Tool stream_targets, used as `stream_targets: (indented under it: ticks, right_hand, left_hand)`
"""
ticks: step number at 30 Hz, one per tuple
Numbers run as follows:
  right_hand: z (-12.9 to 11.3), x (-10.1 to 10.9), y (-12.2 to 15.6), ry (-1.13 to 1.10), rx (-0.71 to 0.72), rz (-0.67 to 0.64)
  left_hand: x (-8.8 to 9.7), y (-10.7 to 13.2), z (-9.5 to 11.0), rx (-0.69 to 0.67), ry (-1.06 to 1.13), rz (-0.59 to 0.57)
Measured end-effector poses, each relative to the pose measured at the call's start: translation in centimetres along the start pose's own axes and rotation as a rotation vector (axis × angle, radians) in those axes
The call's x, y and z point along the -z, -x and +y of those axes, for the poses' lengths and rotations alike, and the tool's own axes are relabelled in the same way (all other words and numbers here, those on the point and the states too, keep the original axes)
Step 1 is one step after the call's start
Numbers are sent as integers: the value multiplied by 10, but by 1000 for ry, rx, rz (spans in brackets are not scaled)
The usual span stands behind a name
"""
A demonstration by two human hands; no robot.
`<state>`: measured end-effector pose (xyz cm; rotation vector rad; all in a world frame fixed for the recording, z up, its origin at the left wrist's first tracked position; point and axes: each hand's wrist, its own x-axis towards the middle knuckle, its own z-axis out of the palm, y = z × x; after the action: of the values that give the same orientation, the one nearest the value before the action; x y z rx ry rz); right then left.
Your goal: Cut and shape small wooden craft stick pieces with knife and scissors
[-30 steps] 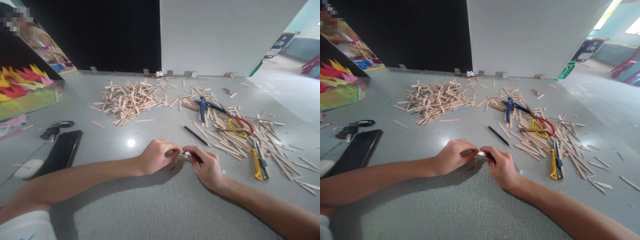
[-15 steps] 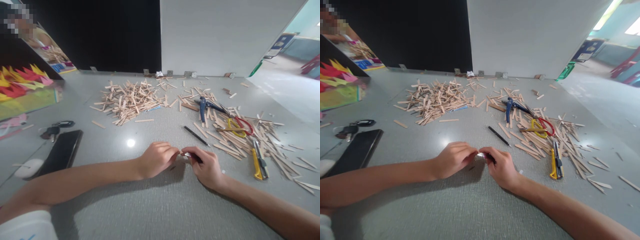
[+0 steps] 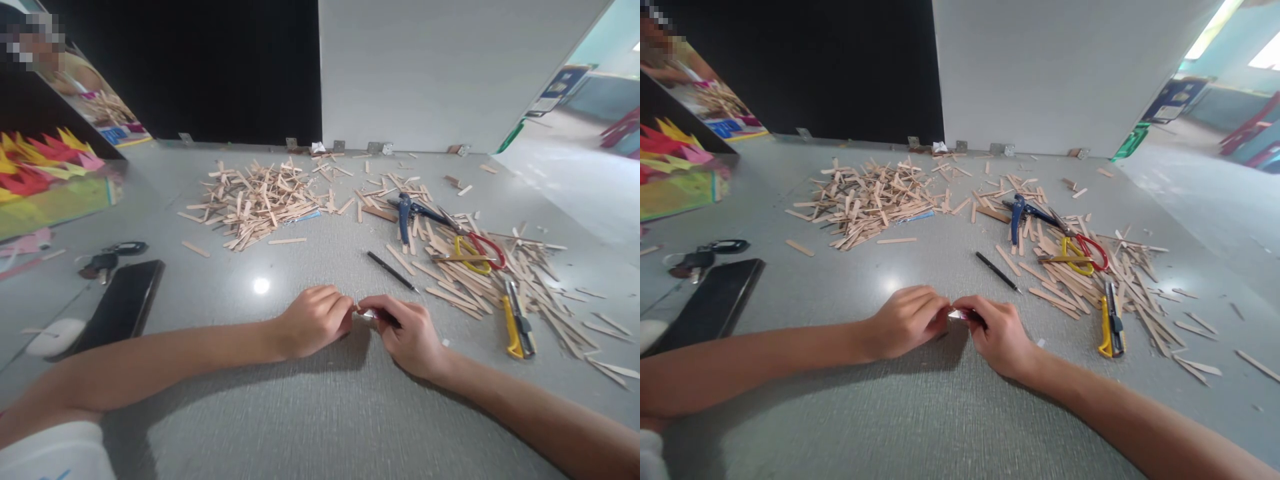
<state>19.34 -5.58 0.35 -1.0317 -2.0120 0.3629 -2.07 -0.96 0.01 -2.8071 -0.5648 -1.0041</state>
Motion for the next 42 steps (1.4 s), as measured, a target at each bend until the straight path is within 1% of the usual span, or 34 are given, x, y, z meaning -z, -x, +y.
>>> stream_targets:
  ticks: [5,10,13,17,20,25,29,30,32,34,35,38,42]
  right_hand:
    - [2,-2,0,33,-28,38]
    - [1,-2,-1,55,-20,40]
    - [1,-2,-1,60,-32,32]
    - [2,-2,-2,57,-35,31]
    - [3,-2,-2,49,-31,30]
    - [5,-3,-2,36,-28,30]
    - [4,-2,-2,32,-22,7]
    - [3,-2,-2,31,-19,-4]
    - [3,-2,-1,29,-8,-21]
    - [3,-3,0,28,5,-22]
    - [3,-3,0,29,8,-17]
    - [3,-4,0,39,-18,25]
    - [4,-3,1,74,-97,96]
  left_hand:
    - [-4,4,-3,94,67,-66]
    - [-9,8,-5,104,80,-127]
    - [-12,11,-5,122,100,-116]
    - [-14,13,-3,154,161,-68]
    - [-15,14,-1,191,203,-79]
    - [-15,17,2,284,277,-158]
    - [-13,16,4,347,408,-156]
    - [-12,14,4,385,457,-156]
    - [-10,9,3,503,578,-172]
    - [-6,4,3,625,708,-215]
    - [-4,1,3,665,756,-238]
    - [1,-4,4,706,805,-266]
    - [3,-4,5,684,818,-289]
